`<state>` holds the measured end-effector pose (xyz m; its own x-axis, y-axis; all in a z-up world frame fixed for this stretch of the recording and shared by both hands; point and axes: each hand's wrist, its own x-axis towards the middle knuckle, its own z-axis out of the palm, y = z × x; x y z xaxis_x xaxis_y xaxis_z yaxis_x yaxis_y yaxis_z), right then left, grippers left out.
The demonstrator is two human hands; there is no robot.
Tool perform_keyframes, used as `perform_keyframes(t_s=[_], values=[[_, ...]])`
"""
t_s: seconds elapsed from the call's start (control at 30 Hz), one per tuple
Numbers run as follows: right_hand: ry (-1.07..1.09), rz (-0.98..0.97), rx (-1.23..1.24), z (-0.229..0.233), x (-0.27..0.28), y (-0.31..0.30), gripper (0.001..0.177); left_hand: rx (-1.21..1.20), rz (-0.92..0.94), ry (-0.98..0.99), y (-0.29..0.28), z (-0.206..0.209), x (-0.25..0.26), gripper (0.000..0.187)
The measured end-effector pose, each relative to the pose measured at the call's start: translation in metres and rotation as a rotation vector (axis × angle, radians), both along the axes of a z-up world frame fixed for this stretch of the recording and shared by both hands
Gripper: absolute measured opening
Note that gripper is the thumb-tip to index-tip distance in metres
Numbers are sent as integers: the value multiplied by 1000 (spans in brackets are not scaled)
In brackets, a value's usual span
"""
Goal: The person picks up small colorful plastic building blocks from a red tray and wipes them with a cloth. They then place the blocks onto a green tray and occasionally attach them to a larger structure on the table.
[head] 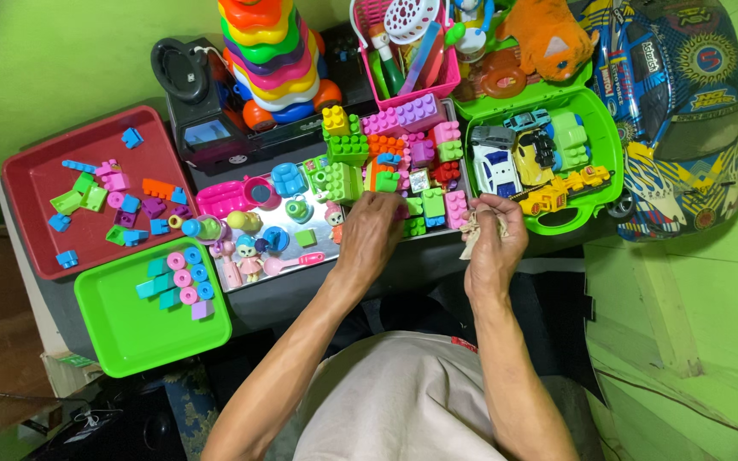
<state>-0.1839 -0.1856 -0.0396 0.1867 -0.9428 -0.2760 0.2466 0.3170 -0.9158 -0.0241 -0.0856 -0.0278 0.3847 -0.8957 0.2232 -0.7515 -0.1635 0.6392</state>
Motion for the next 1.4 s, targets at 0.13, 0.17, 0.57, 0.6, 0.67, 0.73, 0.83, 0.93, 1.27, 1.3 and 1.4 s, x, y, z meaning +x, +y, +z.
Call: perform_keyframes(t_s=[0.13,0.17,0.57,0.6,0.67,0.73,0.83,0.93,1.27,1.3,1.4], values=[[41,14,-15,1,6,8,11,67,0,-67,-7,-4,-4,21],[30,24,-20,1,7,9,11,75,0,-74,-9,-5,-4,21],[-3,73,-4,-1,12,10,12,88,-6,-69,-8,7,-4,36],[0,76,-4,1,13,10,12,88,-8,-63,-8,11,-3,37],[-20,75,10,5,15,10,11,1,0,-22,-2,23,-3,38],[-67,70,36,10,19,11,10,-51,37,101,5,35,-6,36],[-88,106,34,19,31,17,11,-88,130,408,21,50,-17,33],[-223,188,56,29,56,29,16,-164,172,619,41,56,-29,33],[-22,922,-70,51,134,122,42,-382,634,603,127,42,30,21],[9,951,-88,49,143,131,41,-361,662,591,141,43,39,20],[20,1006,-167,46,170,159,38,-352,733,595,178,44,61,18]])
